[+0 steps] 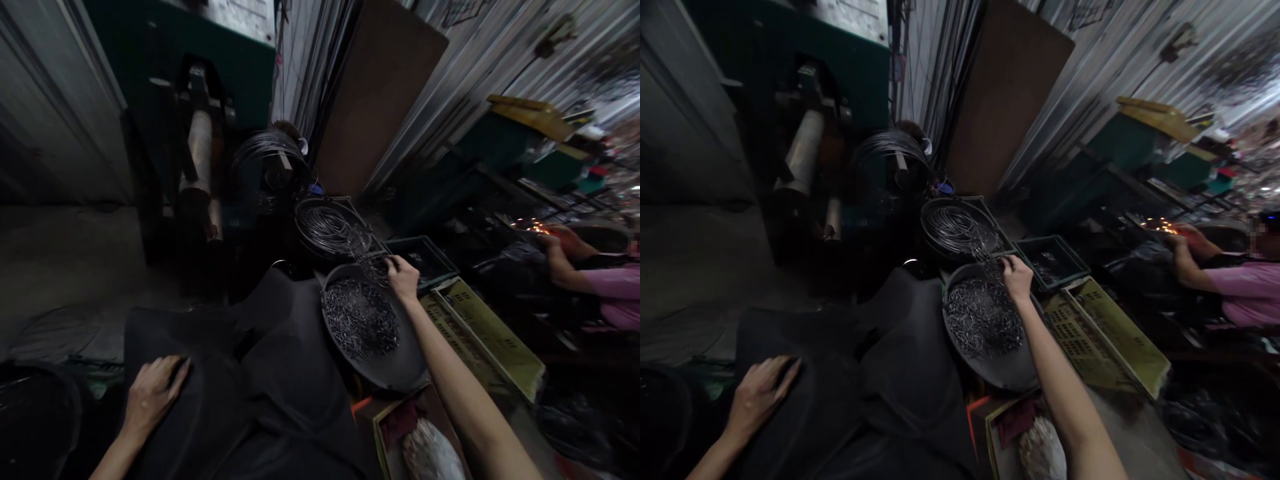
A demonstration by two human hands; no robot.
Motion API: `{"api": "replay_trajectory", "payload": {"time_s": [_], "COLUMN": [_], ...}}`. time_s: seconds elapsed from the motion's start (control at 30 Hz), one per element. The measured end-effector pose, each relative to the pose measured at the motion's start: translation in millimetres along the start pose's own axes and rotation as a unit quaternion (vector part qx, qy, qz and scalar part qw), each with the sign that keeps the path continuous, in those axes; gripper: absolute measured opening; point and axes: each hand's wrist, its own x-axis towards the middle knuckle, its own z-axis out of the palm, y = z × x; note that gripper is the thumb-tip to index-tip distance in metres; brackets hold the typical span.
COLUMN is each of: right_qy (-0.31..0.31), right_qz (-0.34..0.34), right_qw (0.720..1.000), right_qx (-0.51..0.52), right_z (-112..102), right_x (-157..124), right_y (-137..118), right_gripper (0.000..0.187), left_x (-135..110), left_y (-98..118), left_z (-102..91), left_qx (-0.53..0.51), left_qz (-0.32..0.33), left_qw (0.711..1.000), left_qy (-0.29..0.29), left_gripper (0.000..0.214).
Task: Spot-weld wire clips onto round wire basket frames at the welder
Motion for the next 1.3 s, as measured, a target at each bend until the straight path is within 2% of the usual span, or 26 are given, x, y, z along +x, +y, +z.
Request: {"api": "replay_trajectory", "payload": {"time_s": [0.13,0.2,0.27,0.33,0.43,0.5,0.53,0.57,0.63,0.73,0.87,1.07,1.3], "right_qy": [0.045,0.031,0.000,-0.047,-0.145,-0.220,-0.256,-0.292,-0.355,-0.424,-0.485,-0.498,-0.531], "right_qz": [0.048,0.060,0.072,0.071,0.046,0.026,0.017,0.009,-0.009,-0.049,-0.107,-0.181,-0.172], "right_qw": [0.995,0.984,0.964,0.948,0.926,0.907,0.896,0.885,0.863,0.835,0.807,0.795,0.777], "right_qx": [0.080,0.165,0.254,0.308,0.345,0.358,0.362,0.362,0.358,0.348,0.320,0.294,0.292], "right_z": [-21.5,-36.6,-51.0,-61.5,-64.0,-55.1,-48.0,-39.7,-21.8,0.5,13.4,15.9,19.4], "right_x": [0.4,-4.6,-12.9,-23.6,-42.7,-56.6,-64.0,-71.6,-87.0,-107.0,-121.8,-132.2,-142.6], "right_y": [-34.1,-58.9,-88.8,-121.3,-167.1,-192.0,-202.4,-211.5,-226.2,-242.0,-258.9,-275.2,-275.1], "right_gripper": [0.045,0.044,0.042,0.042,0.041,0.042,0.042,0.042,0.042,0.042,0.037,0.030,0.029], "left_x": [-4.5,-2.5,6.8,24.0,60.0,86.2,98.1,108.2,120.8,120.9,109.5,104.3,97.9], "left_y": [-2.3,-2.7,2.4,16.7,53.6,79.2,89.3,96.8,104.2,104.1,100.8,98.0,99.6], "left_z": [3.6,2.4,-10.1,-39.7,-110.4,-159.0,-179.1,-194.9,-213.1,-213.7,-192.4,-165.9,-163.9], "left_qx": [0.022,0.026,0.010,-0.025,-0.071,-0.083,-0.090,-0.091,-0.069,-0.042,-0.023,0.008,0.008], "left_qz": [0.004,0.017,0.045,0.075,0.106,0.143,0.153,0.153,0.150,0.148,0.181,0.248,0.267], "left_qw": [1.000,0.999,0.997,0.993,0.979,0.963,0.960,0.962,0.966,0.971,0.971,0.956,0.949], "left_qy": [0.014,0.036,0.062,0.092,0.159,0.214,0.216,0.208,0.197,0.181,0.152,0.158,0.166], "left_gripper": [0.033,0.031,0.025,0.017,0.013,0.010,0.011,0.010,0.010,0.012,0.014,0.014,0.010]}}
